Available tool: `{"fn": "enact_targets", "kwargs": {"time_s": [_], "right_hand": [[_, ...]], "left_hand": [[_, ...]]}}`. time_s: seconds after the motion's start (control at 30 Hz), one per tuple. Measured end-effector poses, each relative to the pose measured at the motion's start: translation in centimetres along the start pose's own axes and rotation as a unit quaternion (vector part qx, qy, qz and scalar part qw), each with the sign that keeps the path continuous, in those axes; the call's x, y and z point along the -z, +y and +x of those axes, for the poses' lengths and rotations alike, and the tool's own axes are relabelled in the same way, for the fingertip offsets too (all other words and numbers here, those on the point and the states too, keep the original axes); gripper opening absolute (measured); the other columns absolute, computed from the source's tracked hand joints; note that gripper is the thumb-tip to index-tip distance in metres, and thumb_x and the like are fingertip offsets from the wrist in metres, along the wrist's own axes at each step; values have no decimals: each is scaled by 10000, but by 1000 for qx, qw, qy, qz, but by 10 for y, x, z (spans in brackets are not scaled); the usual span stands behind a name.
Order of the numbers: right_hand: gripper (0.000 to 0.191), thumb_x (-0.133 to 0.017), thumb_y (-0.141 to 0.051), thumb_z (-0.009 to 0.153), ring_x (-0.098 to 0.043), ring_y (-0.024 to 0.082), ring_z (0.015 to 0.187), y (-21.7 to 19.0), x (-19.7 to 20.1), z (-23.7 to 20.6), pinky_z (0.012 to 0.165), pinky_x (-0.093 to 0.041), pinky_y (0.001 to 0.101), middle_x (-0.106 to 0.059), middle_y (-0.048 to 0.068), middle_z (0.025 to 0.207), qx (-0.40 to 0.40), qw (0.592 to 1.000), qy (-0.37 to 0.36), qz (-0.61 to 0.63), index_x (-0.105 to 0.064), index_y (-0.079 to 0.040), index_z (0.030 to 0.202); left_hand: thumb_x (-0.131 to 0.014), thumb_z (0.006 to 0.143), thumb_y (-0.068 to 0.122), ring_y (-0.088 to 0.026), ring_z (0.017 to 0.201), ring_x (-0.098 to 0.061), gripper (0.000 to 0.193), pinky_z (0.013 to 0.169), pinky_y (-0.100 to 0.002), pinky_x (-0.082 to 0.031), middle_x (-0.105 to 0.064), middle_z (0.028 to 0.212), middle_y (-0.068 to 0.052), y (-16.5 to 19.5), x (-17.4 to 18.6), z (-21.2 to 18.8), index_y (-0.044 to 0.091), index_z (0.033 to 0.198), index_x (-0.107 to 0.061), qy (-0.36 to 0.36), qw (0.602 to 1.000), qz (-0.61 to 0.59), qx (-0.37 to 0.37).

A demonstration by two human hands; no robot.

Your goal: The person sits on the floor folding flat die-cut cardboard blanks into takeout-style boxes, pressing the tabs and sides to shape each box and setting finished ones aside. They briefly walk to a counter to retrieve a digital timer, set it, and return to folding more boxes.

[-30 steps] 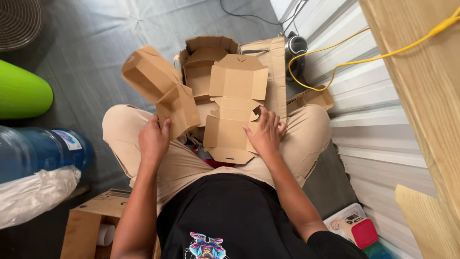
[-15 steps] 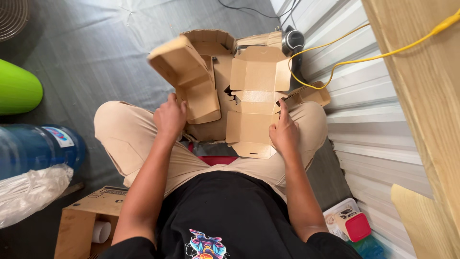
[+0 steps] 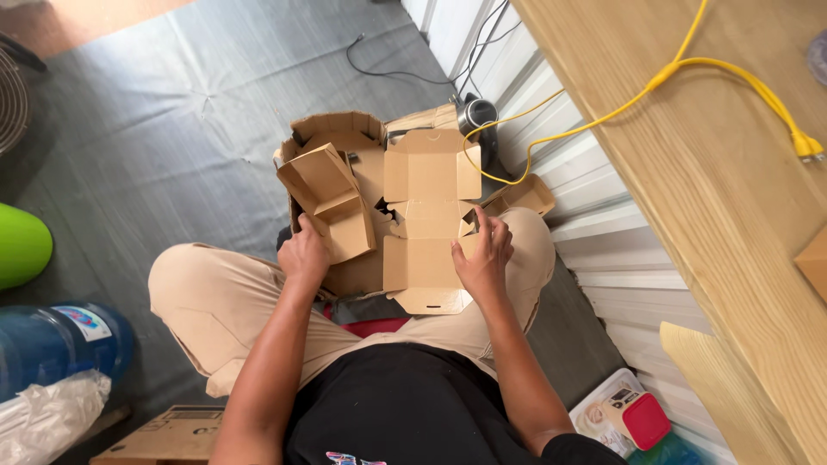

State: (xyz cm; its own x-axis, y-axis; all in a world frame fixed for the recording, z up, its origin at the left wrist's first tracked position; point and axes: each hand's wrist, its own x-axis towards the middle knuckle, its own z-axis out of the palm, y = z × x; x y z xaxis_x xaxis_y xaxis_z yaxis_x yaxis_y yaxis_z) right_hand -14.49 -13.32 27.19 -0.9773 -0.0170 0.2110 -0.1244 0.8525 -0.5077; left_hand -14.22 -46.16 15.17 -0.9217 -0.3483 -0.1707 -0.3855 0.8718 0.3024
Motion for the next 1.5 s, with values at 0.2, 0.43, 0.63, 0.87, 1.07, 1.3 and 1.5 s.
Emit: {"fn": "enact_targets", "kwargs": {"time_s": [0.2, 0.43, 0.63, 0.87, 1.07, 1.3, 1.5], "right_hand": [[795, -808, -136, 824, -446, 371, 1269, 64, 64, 14, 1114, -339, 530, -440, 166, 1358, 48, 996, 64, 42, -420, -135, 1518], [717, -760, -336, 953, -505, 218, 1275, 80, 67, -30, 1070, -442, 391, -507, 103, 1354, -47, 909, -64, 410, -409, -149, 1549], [985, -782, -573, 839, -453, 183, 1423, 31, 55, -77, 1164, -439, 382, -437, 49, 1519, -60, 569, -321, 755, -281, -157, 1578], [894, -813, -479, 928, -614, 230, 1255, 7, 48, -131, 1011, -546, 374, -596, 135, 1385, -121, 572, -298, 754, -396, 38, 1527], [847, -831, -423, 895, -604, 190, 1219, -14, 58, -134, 980, -546, 362, -593, 84, 1321, -153, 594, -225, 757, -384, -28, 1496], [906, -847, -436, 860, -571, 192, 1252, -4, 71, -122, 1021, -520, 366, -561, 76, 1344, -138, 620, -199, 746, -332, -73, 1512], [944, -862, -446, 872, -552, 211, 1289, 33, 85, -112, 1048, -510, 372, -533, 106, 1384, -121, 637, -214, 731, -345, -14, 1533]], "left_hand": [[-731, 818, 149, -458, 905, -699, 633, 789, -514, -532, -728, 957, -246, 96, 44, -32, 140, 1398, -477, -10, 990, -115, 80], [-773, 858, 126, -244, 763, -664, 475, 692, -370, -502, -735, 893, -115, 119, 96, -126, 97, 1292, -583, -25, 917, -397, -22], [-759, 904, 79, -112, 740, -615, 363, 662, -265, -515, -689, 885, -58, 135, 161, -191, 55, 1247, -645, -73, 856, -496, -125], [-612, 951, 110, -322, 1076, -651, 270, 911, -399, -511, -657, 1153, -198, 107, 189, -239, -1, 1193, -653, 49, 855, -434, -280], [-768, 898, 244, -344, 1082, -631, 351, 911, -420, -506, -682, 1076, -201, 99, 186, -260, -38, 1073, -650, -17, 846, -412, -339], [-723, 942, 177, -280, 641, -616, 275, 532, -340, -518, -640, 769, -151, 135, 199, -265, -34, 877, -560, -75, 858, -469, -196], [-644, 985, 171, -414, 779, -575, 225, 685, -485, -438, -587, 814, -197, 191, 178, -268, -18, 875, -592, -8, 884, -340, -320]]}}
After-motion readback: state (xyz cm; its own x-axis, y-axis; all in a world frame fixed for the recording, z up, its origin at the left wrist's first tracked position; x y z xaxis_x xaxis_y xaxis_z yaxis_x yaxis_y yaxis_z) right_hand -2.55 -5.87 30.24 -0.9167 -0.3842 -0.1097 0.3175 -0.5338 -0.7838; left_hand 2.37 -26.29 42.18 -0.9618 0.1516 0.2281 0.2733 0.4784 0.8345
